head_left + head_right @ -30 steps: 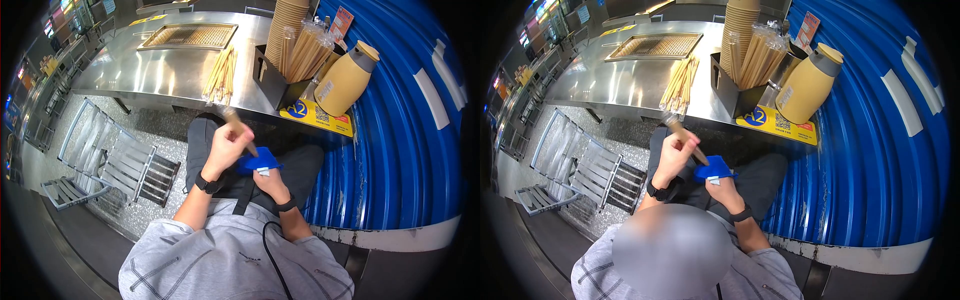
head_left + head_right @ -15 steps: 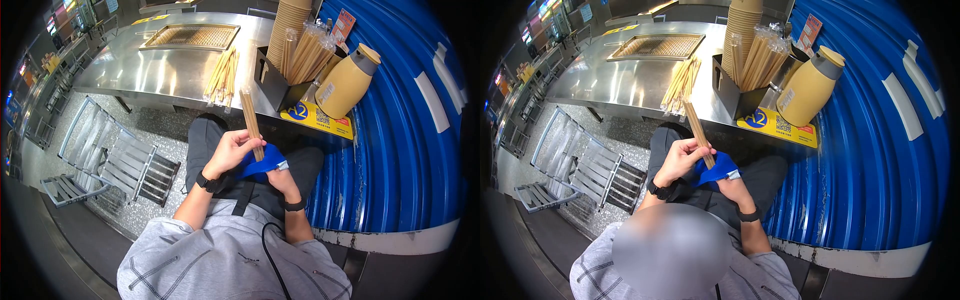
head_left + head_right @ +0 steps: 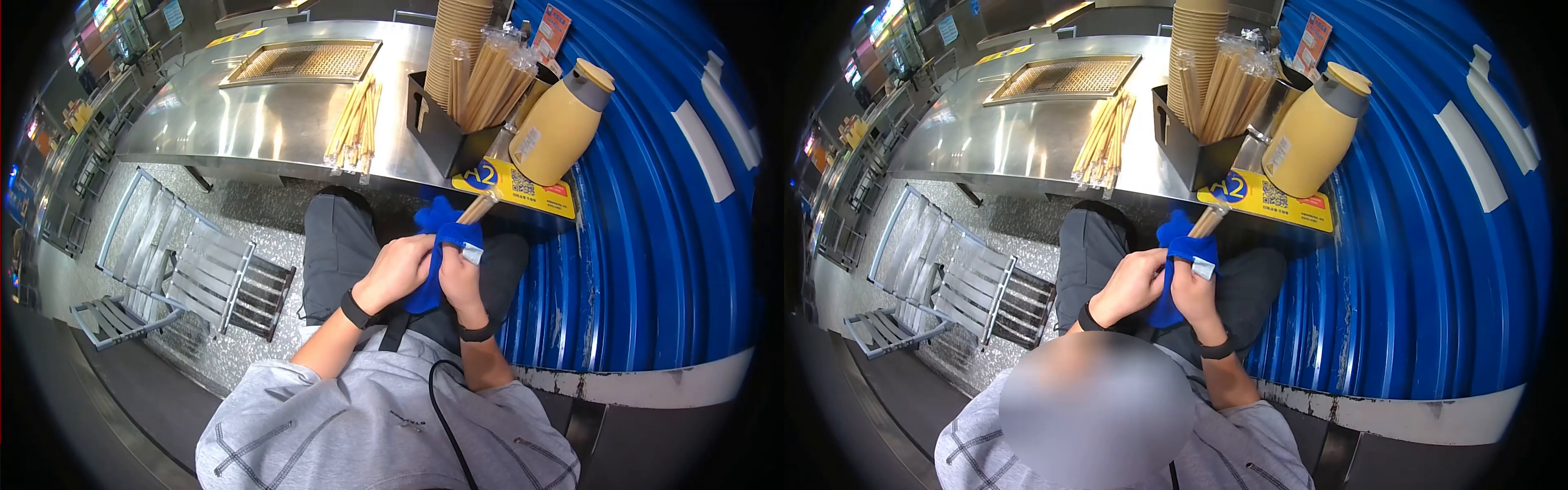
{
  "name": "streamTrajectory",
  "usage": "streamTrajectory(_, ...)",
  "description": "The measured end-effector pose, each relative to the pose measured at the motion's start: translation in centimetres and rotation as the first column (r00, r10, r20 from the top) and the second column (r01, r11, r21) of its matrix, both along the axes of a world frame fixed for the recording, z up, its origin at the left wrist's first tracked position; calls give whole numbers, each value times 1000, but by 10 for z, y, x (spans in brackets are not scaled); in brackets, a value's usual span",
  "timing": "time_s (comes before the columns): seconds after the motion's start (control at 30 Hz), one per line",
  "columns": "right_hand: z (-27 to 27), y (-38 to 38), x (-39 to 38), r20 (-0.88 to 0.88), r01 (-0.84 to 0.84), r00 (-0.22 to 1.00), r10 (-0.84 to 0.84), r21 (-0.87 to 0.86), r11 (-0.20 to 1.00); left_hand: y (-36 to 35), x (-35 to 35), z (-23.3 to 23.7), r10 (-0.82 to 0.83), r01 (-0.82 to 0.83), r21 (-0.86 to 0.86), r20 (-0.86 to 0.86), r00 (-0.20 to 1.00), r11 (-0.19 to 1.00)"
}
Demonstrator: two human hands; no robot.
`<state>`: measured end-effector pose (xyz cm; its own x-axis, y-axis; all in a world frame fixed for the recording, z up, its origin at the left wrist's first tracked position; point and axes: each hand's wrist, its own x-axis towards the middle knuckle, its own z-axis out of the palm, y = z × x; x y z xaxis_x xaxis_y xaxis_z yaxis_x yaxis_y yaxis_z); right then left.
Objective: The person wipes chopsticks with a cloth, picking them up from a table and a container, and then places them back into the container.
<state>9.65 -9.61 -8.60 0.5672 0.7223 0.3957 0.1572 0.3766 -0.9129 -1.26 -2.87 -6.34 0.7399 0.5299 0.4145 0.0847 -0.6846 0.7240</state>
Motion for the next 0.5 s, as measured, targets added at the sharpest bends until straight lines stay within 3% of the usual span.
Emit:
streamTrajectory(0.1,4,2,-2,-131,36,991,-34,8,999,2,2,-6,-80,79,6,92,993,997)
streamTrajectory(0.13,5,1,-1,-265,12,964,-32,-75,997,0,2,-9,-74,77,-61,60,995,995)
streamTrajectory(0.27,7,1,24,-484,75,875,-15,106,992,-1,0,-6,-132,109,-257,-72,989,960)
streamTrajectory(0.33,21,0,25,-523,119,852,-23,151,981,1,-1,0,-161,114,-333,-118,980,936)
streamTrajectory(0.43,18,-1,23,-480,23,876,53,151,988,-2,0,8,-152,102,-310,-140,978,945)
streamTrajectory(0.5,5,0,6,-466,60,884,-18,75,995,-2,2,3,-151,114,-349,-80,985,930)
